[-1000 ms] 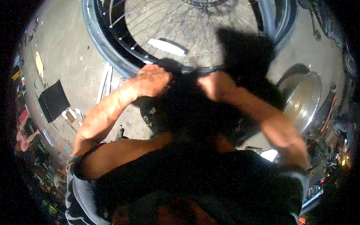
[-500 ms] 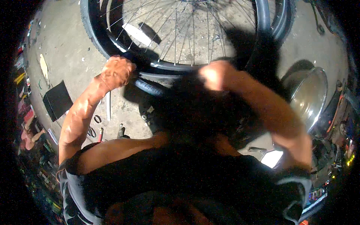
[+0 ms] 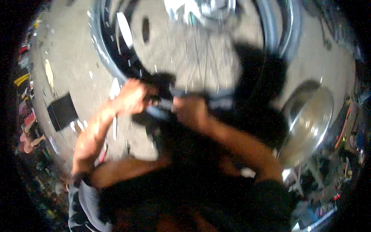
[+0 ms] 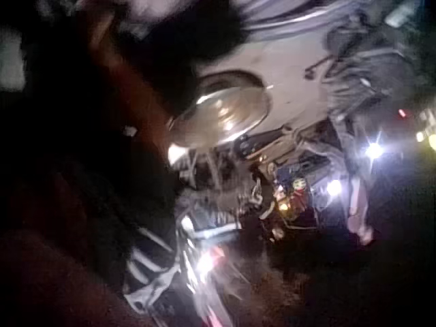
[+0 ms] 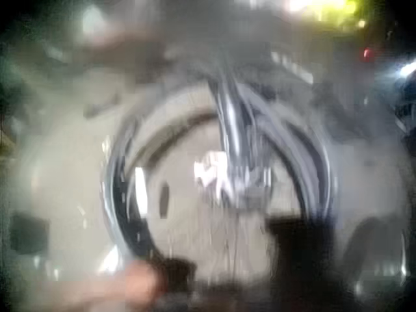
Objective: The person installs an inner tube into a bicycle tire on the wheel rim by hand, mounts the tire bead onto the rim using a lever tool, and inflates the tire with an air hose.
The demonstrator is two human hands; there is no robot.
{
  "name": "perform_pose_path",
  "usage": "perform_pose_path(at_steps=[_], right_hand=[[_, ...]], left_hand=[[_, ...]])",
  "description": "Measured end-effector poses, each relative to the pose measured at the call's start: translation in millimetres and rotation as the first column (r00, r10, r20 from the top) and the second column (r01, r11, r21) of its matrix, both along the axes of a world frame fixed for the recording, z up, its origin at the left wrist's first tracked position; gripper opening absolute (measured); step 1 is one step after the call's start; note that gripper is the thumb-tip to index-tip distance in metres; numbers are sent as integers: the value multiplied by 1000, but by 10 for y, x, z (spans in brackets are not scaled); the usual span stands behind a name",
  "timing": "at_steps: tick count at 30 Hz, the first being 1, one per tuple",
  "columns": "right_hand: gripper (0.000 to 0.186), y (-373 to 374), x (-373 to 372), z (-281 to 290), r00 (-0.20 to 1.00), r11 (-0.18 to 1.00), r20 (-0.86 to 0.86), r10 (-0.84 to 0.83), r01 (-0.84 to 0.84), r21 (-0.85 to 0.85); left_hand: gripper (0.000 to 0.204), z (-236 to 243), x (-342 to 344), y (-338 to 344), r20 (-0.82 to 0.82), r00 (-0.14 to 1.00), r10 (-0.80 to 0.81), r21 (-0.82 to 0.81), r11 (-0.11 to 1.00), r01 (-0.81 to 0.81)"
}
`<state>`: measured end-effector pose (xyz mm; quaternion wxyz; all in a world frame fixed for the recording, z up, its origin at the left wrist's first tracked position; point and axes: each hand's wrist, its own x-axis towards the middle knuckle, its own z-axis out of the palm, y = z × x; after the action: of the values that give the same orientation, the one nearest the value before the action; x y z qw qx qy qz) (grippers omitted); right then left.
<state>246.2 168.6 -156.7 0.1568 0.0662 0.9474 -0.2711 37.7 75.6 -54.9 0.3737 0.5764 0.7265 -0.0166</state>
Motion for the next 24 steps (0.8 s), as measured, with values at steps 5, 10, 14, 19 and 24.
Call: perform_pose_path(at_steps=[5,10,14,19,24], right_hand=[[17,-206,438,-1137,963,965,-257,78,-139,-224],[43,-105,-42,-386,975,944,216,59,15,-328],[47,91,-317,214,925,980,378,37,40,-195],[45,99,-295,253,937,971,335,-100,166,-173],[45,-12,-239,270,946,964,297,-126,187,-187]], left_hand=[[50,12,-1257,-335,260,441,859,693,152,-705],[63,-558,-1985,-655,628,-31,777,112,-130,-985],[50,-1118,-1983,-532,792,-61,608,-19,-75,-997],[44,-1173,-2101,-465,727,180,662,93,165,-982],[25,-911,-1892,-685,562,188,805,235,62,-970]])
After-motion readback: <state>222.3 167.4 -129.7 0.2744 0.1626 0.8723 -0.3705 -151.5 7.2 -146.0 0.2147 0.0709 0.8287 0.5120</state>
